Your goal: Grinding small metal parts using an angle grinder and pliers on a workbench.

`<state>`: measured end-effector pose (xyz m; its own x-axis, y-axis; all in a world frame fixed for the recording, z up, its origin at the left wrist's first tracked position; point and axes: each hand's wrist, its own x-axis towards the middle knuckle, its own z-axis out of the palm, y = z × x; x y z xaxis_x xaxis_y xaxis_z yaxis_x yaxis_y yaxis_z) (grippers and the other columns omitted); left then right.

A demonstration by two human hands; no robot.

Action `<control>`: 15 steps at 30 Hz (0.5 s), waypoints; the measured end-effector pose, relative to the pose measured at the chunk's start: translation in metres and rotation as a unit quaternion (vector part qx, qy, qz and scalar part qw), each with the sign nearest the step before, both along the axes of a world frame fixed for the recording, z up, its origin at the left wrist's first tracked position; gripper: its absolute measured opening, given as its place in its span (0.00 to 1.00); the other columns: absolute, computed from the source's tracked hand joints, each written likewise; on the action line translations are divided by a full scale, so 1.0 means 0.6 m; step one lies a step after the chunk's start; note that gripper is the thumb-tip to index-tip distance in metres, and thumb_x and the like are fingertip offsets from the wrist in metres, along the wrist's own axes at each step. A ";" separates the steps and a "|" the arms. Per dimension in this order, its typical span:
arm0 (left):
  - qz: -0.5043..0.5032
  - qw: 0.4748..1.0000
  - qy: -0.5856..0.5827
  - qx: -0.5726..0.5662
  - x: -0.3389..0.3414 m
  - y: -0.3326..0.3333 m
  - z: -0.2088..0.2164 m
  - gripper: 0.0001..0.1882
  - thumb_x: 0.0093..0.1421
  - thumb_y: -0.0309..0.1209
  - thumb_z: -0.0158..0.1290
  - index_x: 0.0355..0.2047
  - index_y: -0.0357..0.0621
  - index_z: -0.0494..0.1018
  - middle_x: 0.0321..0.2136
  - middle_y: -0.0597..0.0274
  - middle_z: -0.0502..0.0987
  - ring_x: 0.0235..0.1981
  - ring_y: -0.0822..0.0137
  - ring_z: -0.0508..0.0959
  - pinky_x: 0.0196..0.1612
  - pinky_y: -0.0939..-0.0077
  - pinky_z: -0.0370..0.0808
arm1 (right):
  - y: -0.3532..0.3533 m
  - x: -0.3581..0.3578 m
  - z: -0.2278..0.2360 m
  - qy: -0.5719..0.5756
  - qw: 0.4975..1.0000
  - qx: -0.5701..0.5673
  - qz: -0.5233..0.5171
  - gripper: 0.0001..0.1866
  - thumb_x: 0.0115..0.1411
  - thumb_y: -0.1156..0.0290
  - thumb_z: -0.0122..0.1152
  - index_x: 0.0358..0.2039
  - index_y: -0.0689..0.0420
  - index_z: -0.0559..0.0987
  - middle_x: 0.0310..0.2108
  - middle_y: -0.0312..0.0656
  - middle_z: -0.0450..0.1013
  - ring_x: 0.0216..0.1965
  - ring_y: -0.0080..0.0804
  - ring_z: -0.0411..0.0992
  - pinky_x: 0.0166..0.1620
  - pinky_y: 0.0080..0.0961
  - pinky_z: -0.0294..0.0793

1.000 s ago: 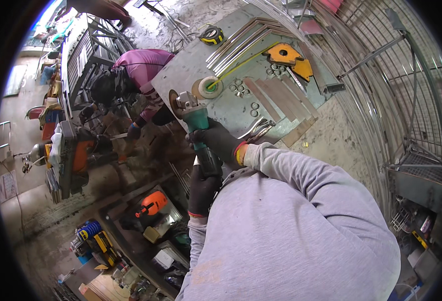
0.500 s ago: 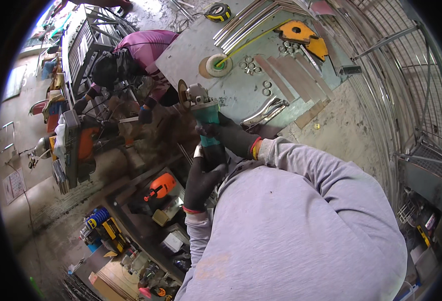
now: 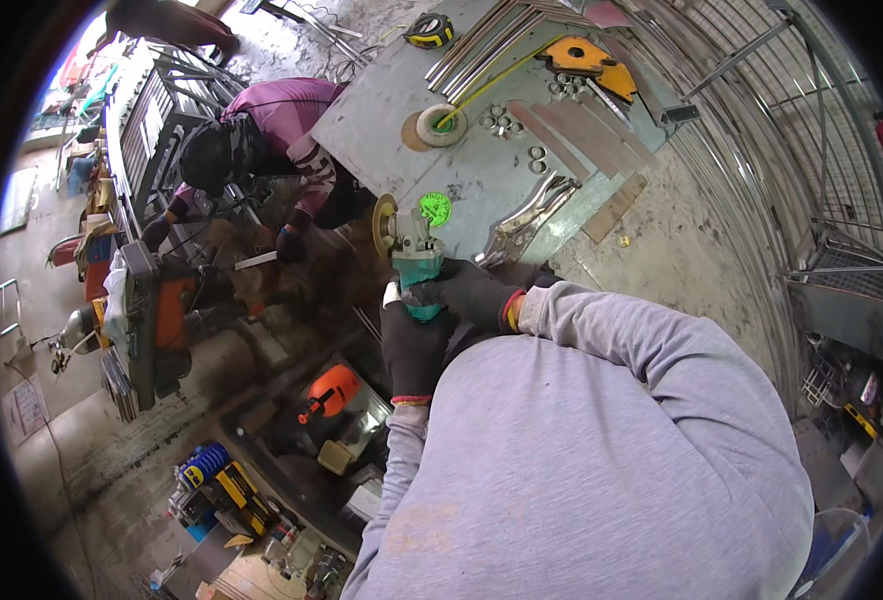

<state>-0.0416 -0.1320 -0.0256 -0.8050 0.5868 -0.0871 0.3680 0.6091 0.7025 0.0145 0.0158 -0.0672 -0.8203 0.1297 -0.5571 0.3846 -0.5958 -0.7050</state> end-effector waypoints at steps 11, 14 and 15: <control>0.016 0.994 -0.101 -0.024 -0.007 -0.077 -0.010 0.31 0.55 0.41 0.74 0.54 0.37 0.80 0.40 0.44 0.89 0.41 0.44 0.91 0.45 0.52 0.84 | -0.029 0.051 0.047 0.062 0.996 0.053 0.023 0.27 0.69 0.65 0.77 0.66 0.56 0.83 0.61 0.46 0.83 0.62 0.38 0.80 0.66 0.38 0.79; 0.002 0.996 -0.091 -0.020 -0.019 -0.125 -0.010 0.26 0.58 0.38 0.71 0.52 0.36 0.80 0.40 0.48 0.88 0.40 0.54 0.89 0.45 0.58 0.83 | 0.006 0.099 0.052 0.037 0.894 0.368 0.253 0.26 0.70 0.59 0.71 0.65 0.55 0.83 0.61 0.56 0.81 0.60 0.52 0.82 0.64 0.44 0.82; -0.004 0.996 -0.088 -0.034 -0.023 -0.139 -0.006 0.26 0.57 0.37 0.71 0.53 0.36 0.80 0.39 0.49 0.88 0.39 0.55 0.89 0.45 0.58 0.84 | 0.014 0.125 0.037 0.039 0.877 0.455 0.148 0.25 0.70 0.58 0.71 0.62 0.55 0.84 0.58 0.55 0.82 0.57 0.53 0.83 0.62 0.46 0.82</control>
